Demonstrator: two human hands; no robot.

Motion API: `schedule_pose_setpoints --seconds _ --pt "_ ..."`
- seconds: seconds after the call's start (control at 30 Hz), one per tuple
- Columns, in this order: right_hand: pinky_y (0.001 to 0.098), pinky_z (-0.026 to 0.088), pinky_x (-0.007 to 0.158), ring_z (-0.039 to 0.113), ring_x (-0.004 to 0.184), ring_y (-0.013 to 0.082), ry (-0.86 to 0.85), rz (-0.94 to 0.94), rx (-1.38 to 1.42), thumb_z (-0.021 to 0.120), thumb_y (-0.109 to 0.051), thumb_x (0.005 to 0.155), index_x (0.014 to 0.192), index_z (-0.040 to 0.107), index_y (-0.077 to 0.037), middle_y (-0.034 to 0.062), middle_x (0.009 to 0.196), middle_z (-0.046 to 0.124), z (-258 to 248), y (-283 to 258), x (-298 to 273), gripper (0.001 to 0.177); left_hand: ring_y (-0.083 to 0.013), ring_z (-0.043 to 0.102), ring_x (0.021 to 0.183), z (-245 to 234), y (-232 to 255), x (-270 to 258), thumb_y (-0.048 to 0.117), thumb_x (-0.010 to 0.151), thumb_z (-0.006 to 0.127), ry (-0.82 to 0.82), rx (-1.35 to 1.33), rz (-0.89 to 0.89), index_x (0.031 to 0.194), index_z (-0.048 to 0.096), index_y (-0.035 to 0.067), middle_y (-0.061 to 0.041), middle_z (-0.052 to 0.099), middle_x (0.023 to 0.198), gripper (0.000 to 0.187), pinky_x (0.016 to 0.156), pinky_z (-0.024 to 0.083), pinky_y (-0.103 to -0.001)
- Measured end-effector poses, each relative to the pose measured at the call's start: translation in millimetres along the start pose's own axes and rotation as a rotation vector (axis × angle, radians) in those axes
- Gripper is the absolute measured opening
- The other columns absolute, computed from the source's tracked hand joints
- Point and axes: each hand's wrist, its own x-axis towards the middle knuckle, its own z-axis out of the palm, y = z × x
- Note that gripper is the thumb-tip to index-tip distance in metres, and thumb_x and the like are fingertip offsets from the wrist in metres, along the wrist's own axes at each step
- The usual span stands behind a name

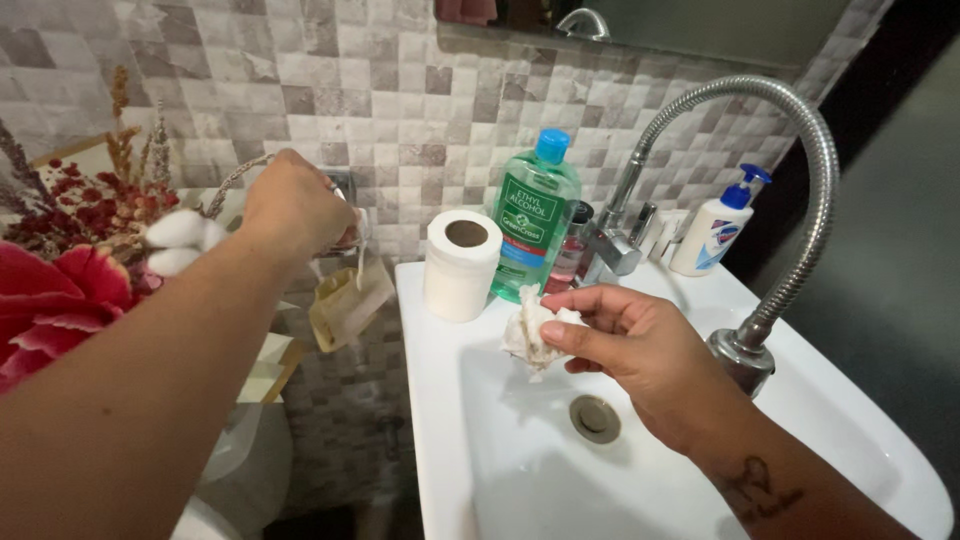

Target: The person cleans a bathroom sink and toilet using paper towels. They wipe the sink basin, faucet, and toilet tank, repeatedly tearing off paper towels and discarding used ones. The person also moves a decorative flower arrangement to access the sink and toilet surfaces.

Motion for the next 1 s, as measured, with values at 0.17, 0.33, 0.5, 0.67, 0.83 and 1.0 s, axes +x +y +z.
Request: schedule_pose_setpoints --seconds 0.17,0.33,0.5,0.67,0.83,1.0 --pt "0.0294 0.057 0.080 0.071 0.086 0.0135 -0.018 -0.006 0.084 0.074 -0.008 0.085 0.115 0.071 0.003 0.0104 0.103 0.078 2.9 6.0 1.2 0.032 -0.0392 0.069 0.102 12.3 0.8 -19.7 0.010 0.075 0.081 0.129 -0.047 0.039 0.117 0.051 -0.005 -0.025 0.069 0.105 0.054 0.085 0.056 -0.044" --pt "0.0309 0.058 0.082 0.071 0.088 0.0149 -0.055 -0.002 0.102 0.074 -0.008 0.085 0.115 0.071 0.004 0.0113 0.103 0.078 3.3 10.1 -3.5 0.032 -0.0428 0.069 0.099 39.7 -3.3 -50.9 0.003 0.080 0.073 0.203 -0.229 0.034 0.115 0.049 0.001 -0.025 0.068 0.103 0.043 0.085 0.054 -0.046" --pt "0.0318 0.059 0.081 0.072 0.088 0.0158 -0.089 0.038 0.108 0.074 -0.010 0.084 0.115 0.071 0.003 0.0109 0.103 0.078 5.1 10.9 -13.3 0.034 -0.0347 0.074 0.085 50.5 -11.7 -76.9 0.005 0.081 0.073 0.262 -0.456 -0.055 0.117 0.039 0.003 -0.021 0.069 0.097 0.049 0.077 0.058 -0.043" --pt "0.0297 0.057 0.080 0.072 0.087 0.0158 -0.114 0.072 0.085 0.075 -0.011 0.083 0.115 0.071 0.003 0.0111 0.102 0.078 7.9 10.1 -23.5 0.035 -0.0264 0.073 0.079 55.7 -28.9 -78.4 0.010 0.085 0.074 0.315 -0.412 -0.040 0.118 0.038 0.001 -0.017 0.074 0.090 0.050 0.075 0.057 -0.038" --pt "0.0280 0.056 0.078 0.071 0.085 0.0153 -0.127 0.102 0.056 0.075 -0.010 0.082 0.115 0.073 0.003 0.0109 0.100 0.078 5.3 9.9 -31.8 0.036 -0.0258 0.071 0.079 56.2 -46.0 -81.9 0.008 0.084 0.075 0.248 -0.455 -0.029 0.123 0.039 0.000 -0.016 0.071 0.093 0.054 0.068 0.058 -0.037" --pt "0.0287 0.057 0.079 0.073 0.087 0.0154 -0.121 0.094 0.061 0.075 -0.010 0.082 0.116 0.072 0.004 0.0109 0.102 0.077 -2.2 12.1 -33.1 0.036 -0.0207 0.071 0.084 35.4 -45.9 -90.2 0.009 0.090 0.073 0.275 -0.455 -0.084 0.125 0.046 -0.001 -0.015 0.074 0.097 0.045 0.071 0.057 -0.034"
